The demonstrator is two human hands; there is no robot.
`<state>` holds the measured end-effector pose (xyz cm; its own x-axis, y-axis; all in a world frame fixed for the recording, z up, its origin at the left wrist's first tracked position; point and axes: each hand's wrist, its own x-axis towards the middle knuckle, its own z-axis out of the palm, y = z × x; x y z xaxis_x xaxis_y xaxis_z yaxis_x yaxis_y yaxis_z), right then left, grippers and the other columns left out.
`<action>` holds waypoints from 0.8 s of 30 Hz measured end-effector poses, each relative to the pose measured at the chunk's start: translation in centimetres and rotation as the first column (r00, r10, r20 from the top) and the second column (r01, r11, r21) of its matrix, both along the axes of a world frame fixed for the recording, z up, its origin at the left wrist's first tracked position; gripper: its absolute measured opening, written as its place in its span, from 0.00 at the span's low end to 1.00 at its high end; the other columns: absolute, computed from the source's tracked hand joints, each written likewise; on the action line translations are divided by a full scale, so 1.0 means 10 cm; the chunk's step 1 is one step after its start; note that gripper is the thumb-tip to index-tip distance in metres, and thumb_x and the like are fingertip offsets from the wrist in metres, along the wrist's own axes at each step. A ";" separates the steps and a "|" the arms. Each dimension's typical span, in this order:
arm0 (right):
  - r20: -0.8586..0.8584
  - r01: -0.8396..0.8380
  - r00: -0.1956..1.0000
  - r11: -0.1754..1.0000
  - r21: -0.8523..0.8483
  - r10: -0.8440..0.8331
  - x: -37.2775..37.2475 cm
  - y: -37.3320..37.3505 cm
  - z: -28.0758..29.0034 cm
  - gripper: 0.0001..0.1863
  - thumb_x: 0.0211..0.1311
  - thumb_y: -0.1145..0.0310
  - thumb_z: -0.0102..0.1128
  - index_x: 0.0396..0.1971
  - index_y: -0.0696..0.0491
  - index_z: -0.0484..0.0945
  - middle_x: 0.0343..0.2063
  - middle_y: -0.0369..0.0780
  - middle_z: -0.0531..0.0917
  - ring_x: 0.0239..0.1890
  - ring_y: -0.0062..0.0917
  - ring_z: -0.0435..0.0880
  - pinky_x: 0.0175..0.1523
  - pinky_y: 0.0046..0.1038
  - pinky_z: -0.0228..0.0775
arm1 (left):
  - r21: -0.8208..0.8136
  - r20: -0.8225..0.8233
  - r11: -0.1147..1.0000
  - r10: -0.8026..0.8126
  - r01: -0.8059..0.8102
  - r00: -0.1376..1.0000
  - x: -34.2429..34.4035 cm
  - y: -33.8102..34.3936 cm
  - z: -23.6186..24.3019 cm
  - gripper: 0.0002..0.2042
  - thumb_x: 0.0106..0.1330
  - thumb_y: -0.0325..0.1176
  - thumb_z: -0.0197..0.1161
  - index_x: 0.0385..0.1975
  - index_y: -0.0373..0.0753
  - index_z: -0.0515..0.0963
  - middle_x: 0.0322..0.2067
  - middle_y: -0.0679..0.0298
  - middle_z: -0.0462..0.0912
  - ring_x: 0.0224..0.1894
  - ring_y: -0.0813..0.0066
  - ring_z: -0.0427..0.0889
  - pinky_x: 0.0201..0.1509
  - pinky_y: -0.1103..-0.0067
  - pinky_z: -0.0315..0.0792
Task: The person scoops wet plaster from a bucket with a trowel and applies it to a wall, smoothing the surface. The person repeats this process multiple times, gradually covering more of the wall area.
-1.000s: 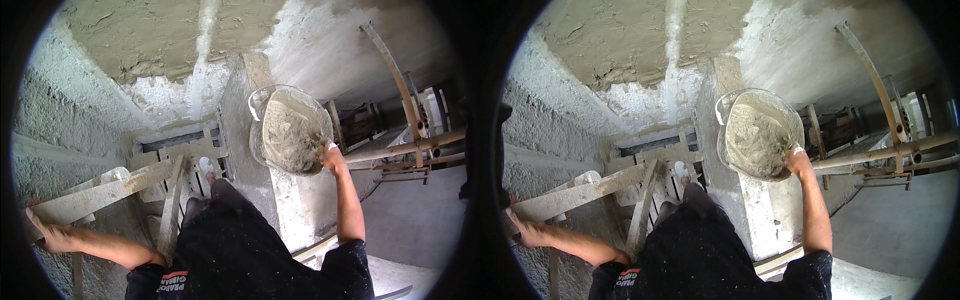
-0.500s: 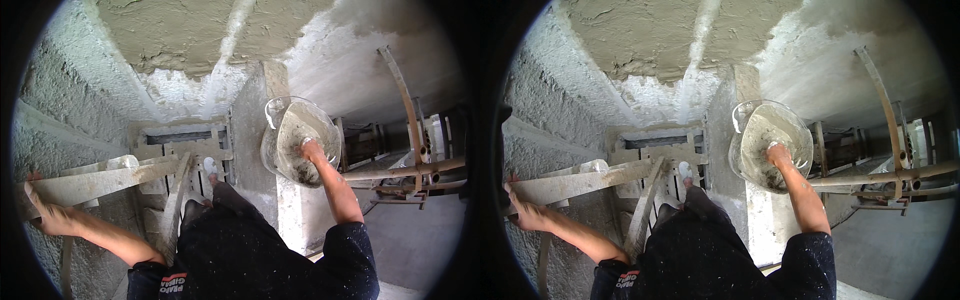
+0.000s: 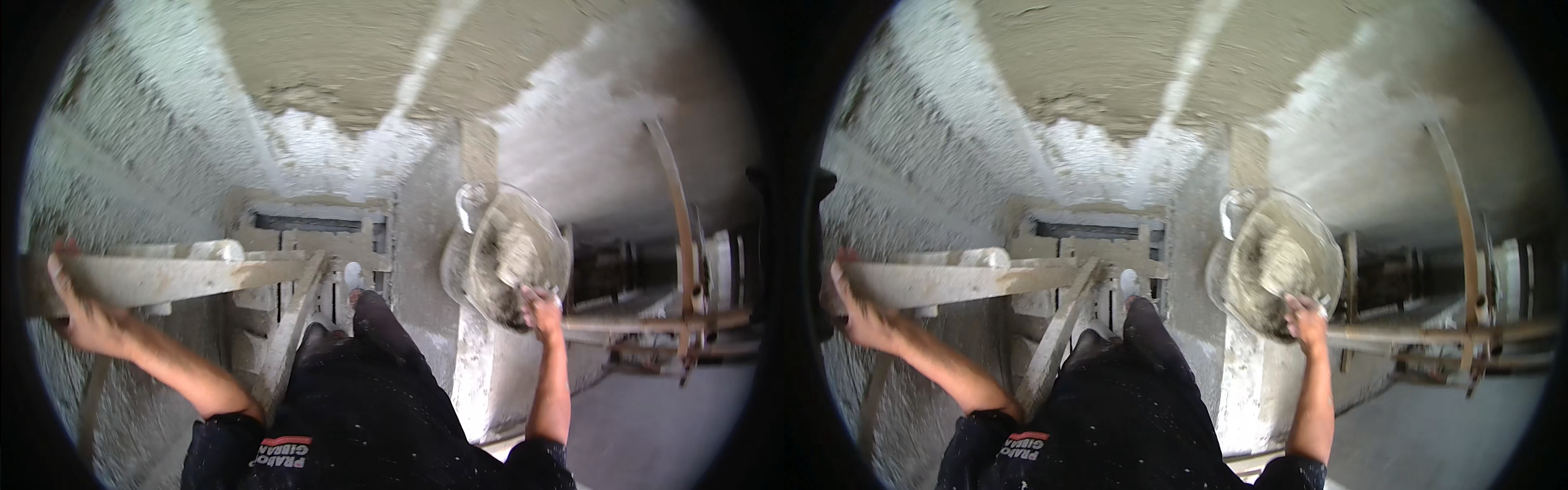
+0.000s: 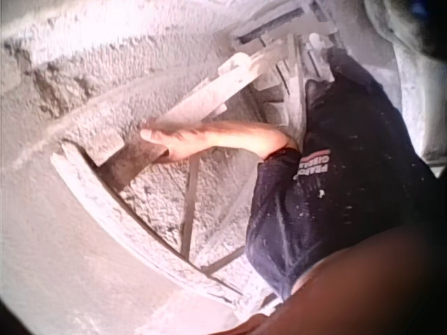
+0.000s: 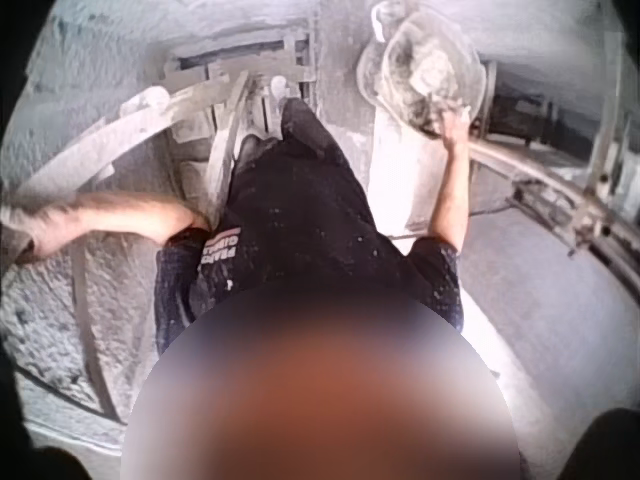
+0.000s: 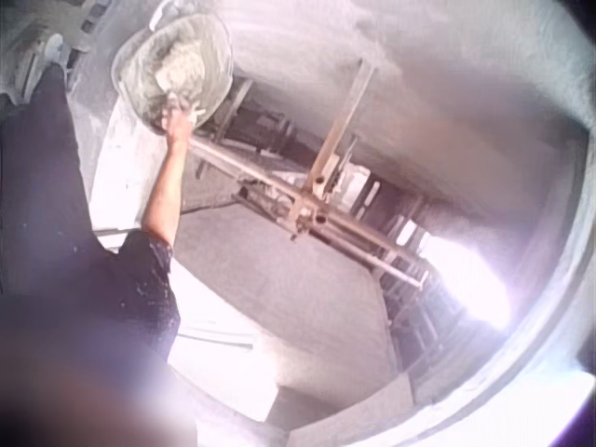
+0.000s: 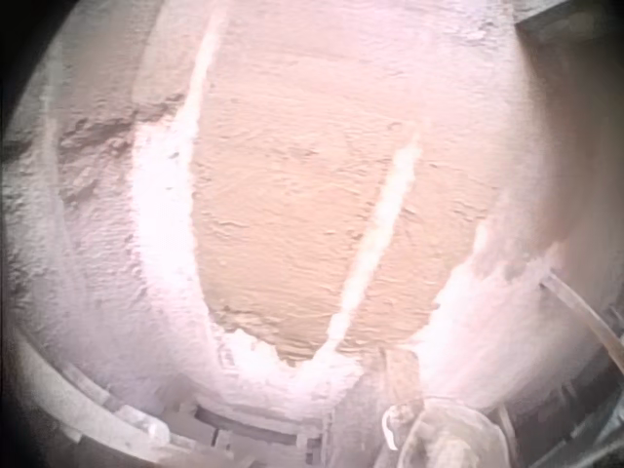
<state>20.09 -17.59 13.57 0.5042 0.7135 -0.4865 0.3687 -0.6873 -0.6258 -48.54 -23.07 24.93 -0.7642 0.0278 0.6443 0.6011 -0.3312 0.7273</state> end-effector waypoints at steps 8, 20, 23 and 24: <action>0.326 -0.429 0.867 0.897 0.107 0.376 -0.41 0.68 1.12 0.16 0.61 0.63 0.73 0.21 0.53 0.76 0.15 0.30 0.74 0.16 0.13 0.69 0.21 0.22 0.60 | 0.057 0.057 0.995 0.077 -0.080 0.995 0.14 0.08 0.08 0.20 0.68 0.30 0.70 0.54 0.25 0.75 0.43 0.47 0.87 0.45 0.60 0.89 0.54 0.68 0.85; 0.481 -0.936 0.261 0.340 -0.084 0.837 -2.56 3.35 -0.23 0.32 0.64 0.37 0.62 0.40 0.57 0.86 0.32 0.44 0.88 0.35 0.39 0.86 0.45 0.37 0.77 | -0.166 0.132 0.937 0.330 -0.308 0.935 0.09 -0.04 -0.02 0.31 0.74 0.52 0.59 0.63 0.30 0.70 0.55 0.45 0.81 0.57 0.54 0.83 0.67 0.59 0.76; 0.434 -0.966 0.088 0.183 -0.183 0.897 -3.13 3.64 -0.84 0.34 0.66 0.33 0.55 0.45 0.53 0.86 0.38 0.46 0.89 0.40 0.44 0.87 0.50 0.40 0.78 | -0.294 0.080 0.846 0.485 -0.444 0.871 0.09 -0.09 -0.04 0.35 0.72 0.60 0.55 0.66 0.36 0.69 0.57 0.46 0.79 0.58 0.54 0.82 0.67 0.56 0.75; 0.415 -0.963 0.017 0.128 -0.239 0.910 -3.28 3.66 -1.01 0.35 0.66 0.32 0.54 0.46 0.53 0.86 0.39 0.47 0.89 0.41 0.44 0.87 0.51 0.40 0.78 | -0.287 0.065 0.829 0.517 -0.480 0.854 0.08 -0.11 -0.04 0.35 0.71 0.62 0.55 0.67 0.38 0.69 0.58 0.46 0.79 0.58 0.54 0.82 0.67 0.54 0.76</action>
<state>-12.74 18.98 3.50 -0.5465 0.7420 -0.3883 0.8372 0.4952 -0.2320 -47.75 -24.22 24.48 -0.7961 -0.2343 0.5580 0.5250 0.1912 0.8294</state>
